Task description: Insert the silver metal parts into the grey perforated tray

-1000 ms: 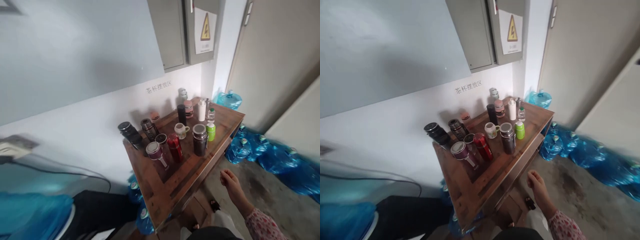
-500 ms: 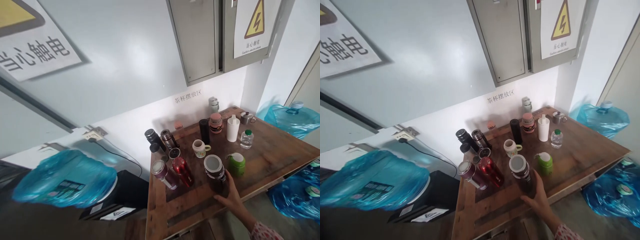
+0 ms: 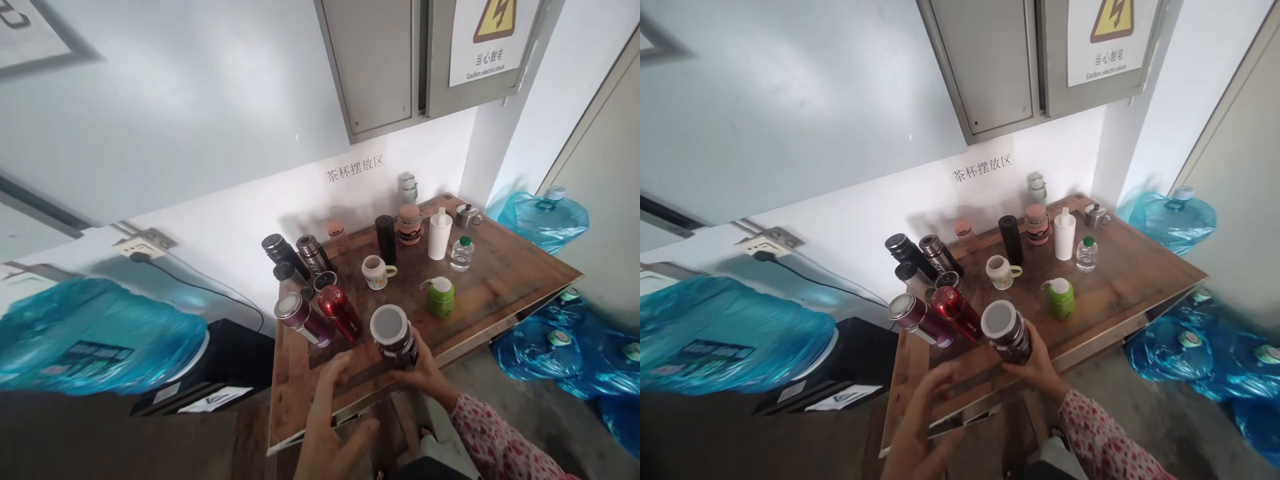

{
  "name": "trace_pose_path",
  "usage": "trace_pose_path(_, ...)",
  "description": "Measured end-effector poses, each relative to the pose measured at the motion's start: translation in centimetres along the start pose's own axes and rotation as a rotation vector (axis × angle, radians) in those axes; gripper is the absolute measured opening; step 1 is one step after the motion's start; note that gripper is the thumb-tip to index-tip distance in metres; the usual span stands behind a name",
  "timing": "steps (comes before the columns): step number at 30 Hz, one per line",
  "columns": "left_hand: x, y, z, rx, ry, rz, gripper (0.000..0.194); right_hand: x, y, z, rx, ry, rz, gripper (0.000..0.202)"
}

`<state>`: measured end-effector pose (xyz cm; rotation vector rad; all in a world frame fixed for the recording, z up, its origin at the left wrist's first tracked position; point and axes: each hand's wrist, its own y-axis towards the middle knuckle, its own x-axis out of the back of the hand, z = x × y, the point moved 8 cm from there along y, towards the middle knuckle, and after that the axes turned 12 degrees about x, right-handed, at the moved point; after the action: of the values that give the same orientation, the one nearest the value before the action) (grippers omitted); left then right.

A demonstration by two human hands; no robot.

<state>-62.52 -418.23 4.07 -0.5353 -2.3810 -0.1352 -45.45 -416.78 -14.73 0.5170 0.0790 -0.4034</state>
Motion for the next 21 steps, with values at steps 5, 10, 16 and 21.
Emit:
trace_pose_path(5, -0.7, 1.4, -1.0, -0.116, 0.058, 0.114, 0.089, -3.9, -3.5, 4.2, 0.044, 0.14, 0.249, 0.103)
trace_pose_path(10, -0.5, 1.1, -2.5, -0.227, 0.095, 0.17, 0.07, -5.9, -4.9, 5.7, -0.009, 0.137, 0.345, 0.097)
trace_pose_path(16, 0.5, 0.9, -1.2, -0.141, -0.071, -0.013, 0.068, -5.0, -3.4, 6.7, 0.038, 0.045, 0.314, 0.092)
trace_pose_path(21, 3.7, 0.7, 1.1, -0.062, -0.309, -0.287, 0.061, -3.3, -2.2, 7.0, 0.073, -0.058, 0.26, 0.082)
